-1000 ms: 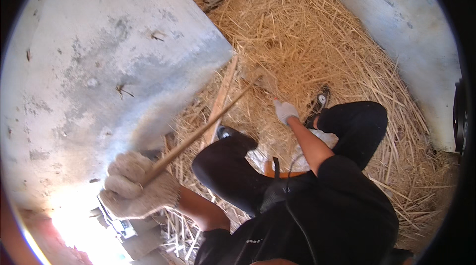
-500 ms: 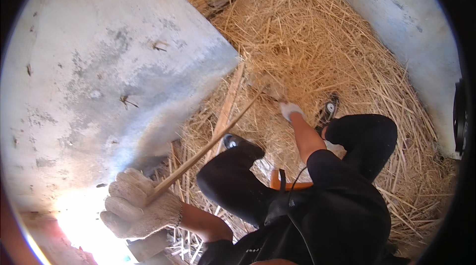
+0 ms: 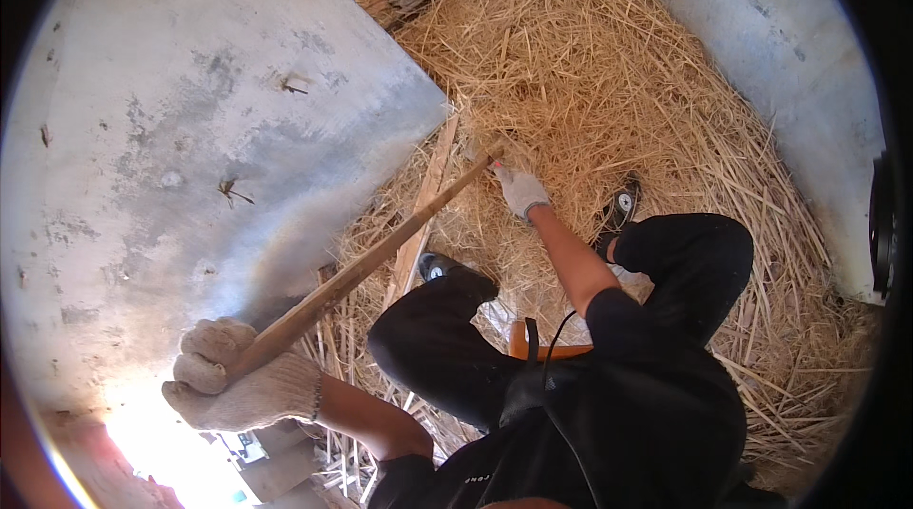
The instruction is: The person strips bark from a wooden branch using a small hand tool.
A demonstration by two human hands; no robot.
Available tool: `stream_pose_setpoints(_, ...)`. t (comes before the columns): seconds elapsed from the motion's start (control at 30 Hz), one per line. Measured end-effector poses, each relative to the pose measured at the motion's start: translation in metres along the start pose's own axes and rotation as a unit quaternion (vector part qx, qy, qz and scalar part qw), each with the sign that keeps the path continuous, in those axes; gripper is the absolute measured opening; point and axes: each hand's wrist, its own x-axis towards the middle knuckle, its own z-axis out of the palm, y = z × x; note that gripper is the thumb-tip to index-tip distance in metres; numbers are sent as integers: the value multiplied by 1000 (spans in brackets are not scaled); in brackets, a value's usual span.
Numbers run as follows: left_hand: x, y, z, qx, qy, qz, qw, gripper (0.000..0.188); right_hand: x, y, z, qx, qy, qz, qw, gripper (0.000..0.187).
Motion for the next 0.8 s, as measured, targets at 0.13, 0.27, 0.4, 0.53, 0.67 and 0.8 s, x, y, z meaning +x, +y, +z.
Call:
stream_pose_setpoints(0.13, 24, -16, -44, -4, -25, 43, 999, 49, -6, -15, -17, 45, -1, -32, 998, 83)
stream_pose_setpoints(0.27, 18, -14, -40, 102, 3, 43, 994, 49, -44, -45, -19, 64, 1, -74, 995, 87)
stream_pose_setpoints(0.4, 33, -8, -70, -203, -93, -67, 972, 48, -18, -14, -19, 12, -79, 185, 979, 93)
stream_pose_setpoints(0.53, 11, -10, -28, -53, -9, -28, 998, 49, 46, 75, 20, -15, -67, 172, 983, 93)
stream_pose_setpoints(0.67, 17, -8, -39, 24, -26, 8, 999, 51, -12, 1, 15, 71, 37, 5, 997, 85)
stream_pose_setpoints(0.8, 19, -6, -29, -51, -53, -14, 997, 51, 8, -6, 15, 5, 67, -48, 997, 88)
